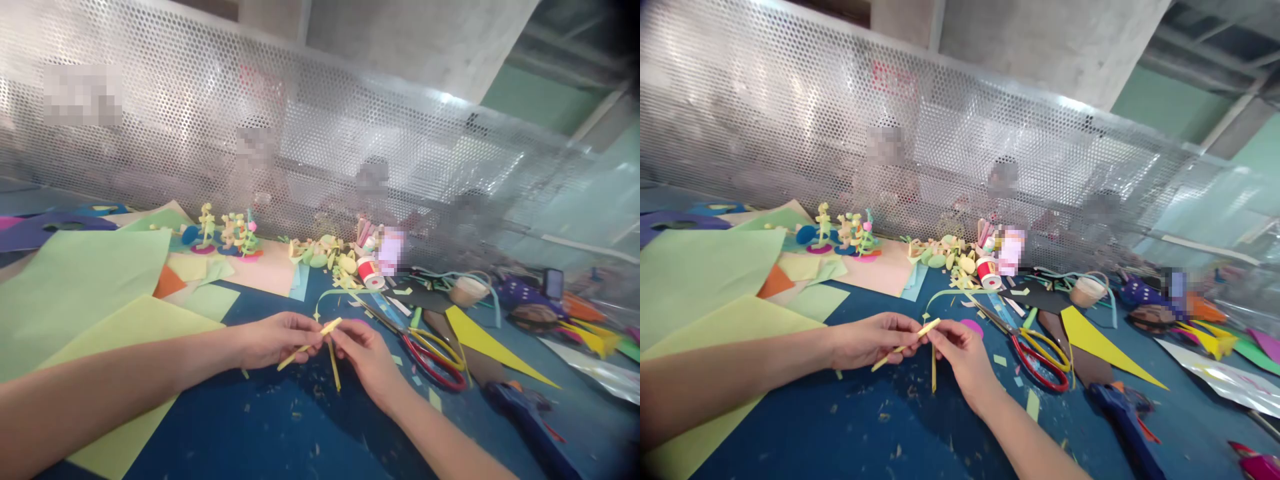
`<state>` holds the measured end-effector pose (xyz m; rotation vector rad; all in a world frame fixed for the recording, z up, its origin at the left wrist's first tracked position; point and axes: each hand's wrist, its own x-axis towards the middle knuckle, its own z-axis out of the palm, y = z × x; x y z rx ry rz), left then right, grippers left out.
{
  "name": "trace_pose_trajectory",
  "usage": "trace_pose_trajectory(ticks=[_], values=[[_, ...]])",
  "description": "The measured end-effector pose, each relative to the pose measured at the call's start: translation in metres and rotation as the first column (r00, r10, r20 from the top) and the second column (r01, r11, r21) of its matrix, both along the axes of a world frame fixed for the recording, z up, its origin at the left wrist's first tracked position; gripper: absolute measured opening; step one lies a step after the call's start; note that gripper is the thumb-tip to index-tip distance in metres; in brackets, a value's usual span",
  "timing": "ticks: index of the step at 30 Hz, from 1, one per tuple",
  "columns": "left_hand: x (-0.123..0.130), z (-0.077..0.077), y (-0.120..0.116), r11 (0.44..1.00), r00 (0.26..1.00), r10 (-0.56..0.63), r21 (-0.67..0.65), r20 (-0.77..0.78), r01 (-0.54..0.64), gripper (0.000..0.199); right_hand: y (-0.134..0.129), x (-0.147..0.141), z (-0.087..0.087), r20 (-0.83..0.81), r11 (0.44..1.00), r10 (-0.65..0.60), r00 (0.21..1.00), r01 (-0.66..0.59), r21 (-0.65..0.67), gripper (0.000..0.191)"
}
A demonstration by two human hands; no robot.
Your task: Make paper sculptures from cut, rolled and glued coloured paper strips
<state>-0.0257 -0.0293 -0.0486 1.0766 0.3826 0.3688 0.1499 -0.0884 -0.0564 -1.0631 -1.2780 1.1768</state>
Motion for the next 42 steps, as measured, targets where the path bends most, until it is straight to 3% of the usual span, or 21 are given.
trace_pose_trajectory(ticks=[8,18,29,38,42], values=[[0.005,-0.003,-0.004,0.986,0.982,0.106,0.142,-0.158,-0.084,0.026,0.002,0.004,-0.005,-0.024,1.0,0.002,1.0,-0.002,-0.014,0.011],[0.008,-0.005,-0.012,0.923,0.975,0.157,0.373,-0.155,-0.089,0.024,-0.001,0.006,-0.003,0.046,1.0,0.013,0.999,-0.014,0.019,0.01],[0.01,-0.007,-0.013,0.922,0.972,0.191,0.365,-0.14,-0.128,0.02,-0.002,0.006,-0.005,0.087,1.0,0.012,0.996,-0.013,0.018,0.012],[0.011,-0.01,-0.02,0.872,0.94,0.291,0.454,-0.178,-0.184,0.024,-0.003,0.005,-0.003,0.162,1.0,-0.024,0.986,0.022,0.012,0.016],[0.01,-0.003,-0.02,0.914,0.971,0.189,0.387,-0.145,-0.12,0.025,-0.001,0.006,-0.006,0.062,1.0,-0.028,0.998,0.028,-0.002,0.017]])
